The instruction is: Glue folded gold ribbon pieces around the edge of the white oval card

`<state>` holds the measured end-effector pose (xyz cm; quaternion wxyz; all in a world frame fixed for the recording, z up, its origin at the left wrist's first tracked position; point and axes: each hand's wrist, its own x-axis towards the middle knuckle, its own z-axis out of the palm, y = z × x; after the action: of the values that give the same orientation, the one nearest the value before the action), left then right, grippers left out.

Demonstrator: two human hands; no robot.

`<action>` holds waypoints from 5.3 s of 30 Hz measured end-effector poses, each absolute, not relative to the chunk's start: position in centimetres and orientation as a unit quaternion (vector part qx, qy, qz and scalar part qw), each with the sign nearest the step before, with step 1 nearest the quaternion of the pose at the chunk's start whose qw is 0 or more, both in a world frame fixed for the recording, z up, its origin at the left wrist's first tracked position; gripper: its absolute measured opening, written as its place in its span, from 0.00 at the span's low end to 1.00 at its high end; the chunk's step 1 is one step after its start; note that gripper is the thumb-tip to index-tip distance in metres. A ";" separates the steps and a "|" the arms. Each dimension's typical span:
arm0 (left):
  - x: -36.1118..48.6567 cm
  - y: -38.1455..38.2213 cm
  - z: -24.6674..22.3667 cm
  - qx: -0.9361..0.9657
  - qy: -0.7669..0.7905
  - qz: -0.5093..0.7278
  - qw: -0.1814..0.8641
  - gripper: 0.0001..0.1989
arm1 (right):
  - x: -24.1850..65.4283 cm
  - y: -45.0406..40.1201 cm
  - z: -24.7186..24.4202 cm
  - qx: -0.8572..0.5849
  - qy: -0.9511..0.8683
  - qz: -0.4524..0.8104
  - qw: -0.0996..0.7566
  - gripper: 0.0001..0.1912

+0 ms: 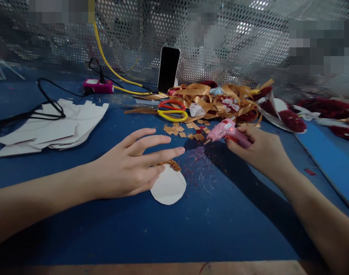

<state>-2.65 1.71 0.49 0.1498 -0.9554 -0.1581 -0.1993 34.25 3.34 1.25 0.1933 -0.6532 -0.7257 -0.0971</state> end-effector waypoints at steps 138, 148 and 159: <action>-0.7 -2.6 1.5 -0.886 -0.449 -0.070 -0.086 0.41 | 28.8 0.0 1.3 -0.476 -0.815 -0.076 0.321 0.06; 1.4 -1.2 0.5 -0.651 -0.451 -0.278 -0.543 0.22 | 24.0 -4.3 2.1 -0.387 -0.847 -0.061 0.360 0.17; 2.5 -2.5 -0.2 -0.553 -0.390 -0.366 -0.639 0.30 | 23.4 -5.4 1.3 -0.422 -0.821 -0.201 0.328 0.12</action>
<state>2.53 -2.52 -0.20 -0.6392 -0.5525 -0.3898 -0.3664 23.43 -5.42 1.29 0.3278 -0.4220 -0.8211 -0.2007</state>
